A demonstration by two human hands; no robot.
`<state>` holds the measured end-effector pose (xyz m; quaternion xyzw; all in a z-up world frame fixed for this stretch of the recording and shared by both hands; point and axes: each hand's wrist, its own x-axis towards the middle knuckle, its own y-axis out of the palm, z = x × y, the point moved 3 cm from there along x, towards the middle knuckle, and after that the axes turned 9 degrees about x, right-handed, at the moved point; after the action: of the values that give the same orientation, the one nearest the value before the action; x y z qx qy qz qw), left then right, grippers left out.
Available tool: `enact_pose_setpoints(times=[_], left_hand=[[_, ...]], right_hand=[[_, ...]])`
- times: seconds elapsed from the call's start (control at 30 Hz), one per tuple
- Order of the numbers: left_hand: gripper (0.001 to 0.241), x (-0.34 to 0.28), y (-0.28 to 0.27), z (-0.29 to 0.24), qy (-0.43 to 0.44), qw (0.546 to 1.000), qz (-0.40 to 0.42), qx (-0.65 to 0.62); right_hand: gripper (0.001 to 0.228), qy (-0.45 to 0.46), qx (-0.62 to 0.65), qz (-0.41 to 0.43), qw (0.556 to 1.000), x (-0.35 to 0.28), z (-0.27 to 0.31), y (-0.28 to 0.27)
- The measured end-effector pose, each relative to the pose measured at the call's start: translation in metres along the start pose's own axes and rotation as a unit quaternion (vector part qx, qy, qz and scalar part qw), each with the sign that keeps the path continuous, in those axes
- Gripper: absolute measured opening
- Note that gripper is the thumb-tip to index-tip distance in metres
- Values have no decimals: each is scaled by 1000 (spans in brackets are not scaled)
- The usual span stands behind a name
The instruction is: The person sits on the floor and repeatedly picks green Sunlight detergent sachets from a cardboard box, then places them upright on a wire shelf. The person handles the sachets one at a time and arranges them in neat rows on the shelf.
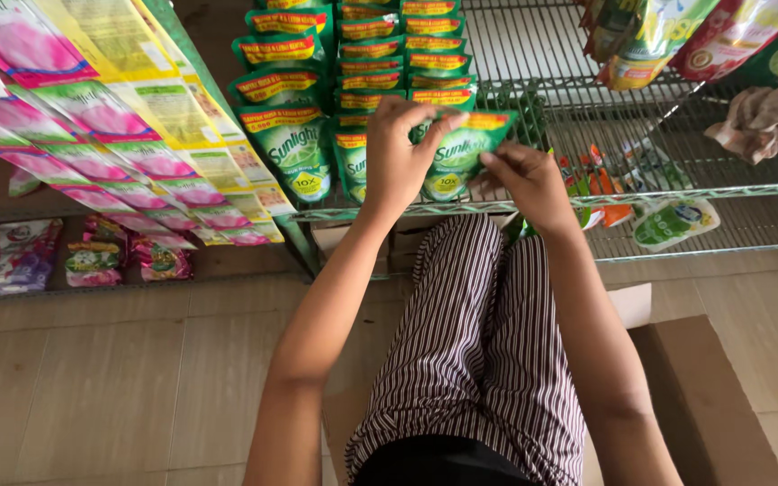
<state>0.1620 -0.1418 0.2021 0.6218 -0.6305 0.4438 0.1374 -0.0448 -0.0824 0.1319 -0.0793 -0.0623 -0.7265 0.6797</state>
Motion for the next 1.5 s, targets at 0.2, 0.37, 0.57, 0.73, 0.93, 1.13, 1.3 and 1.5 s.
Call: enact_pose_setpoints(times=[0.2, 0.37, 0.57, 0.73, 0.93, 1.13, 1.3, 1.5], left_hand=[[31, -14, -24, 0, 35, 994, -102, 21], [20, -68, -25, -6, -24, 993, -115, 25], [22, -121, 1, 8, -75, 992, -99, -8], [25, -135, 22, 14, -114, 991, -46, -57], [26, -139, 24, 7, -112, 991, -29, -70], [26, -143, 22, 8, -127, 989, -17, -79], [27, -146, 25, 9, -113, 991, -14, -76], [26, -149, 31, 8, -118, 990, -5, -81]], right_hand=[[18, -61, -37, -42, 997, 16, -27, 11], [18, -78, -32, -82, 993, 32, -52, 23], [24, -76, -35, -94, 992, 29, -63, 27], [53, -88, -158, -112, 977, 17, -68, 41], [65, -112, -163, -143, 970, 15, -92, 60], [67, -153, -232, -157, 948, 20, -100, 63], [67, -186, -257, -148, 937, 17, -98, 64], [72, -107, -240, -148, 953, 21, -103, 61]])
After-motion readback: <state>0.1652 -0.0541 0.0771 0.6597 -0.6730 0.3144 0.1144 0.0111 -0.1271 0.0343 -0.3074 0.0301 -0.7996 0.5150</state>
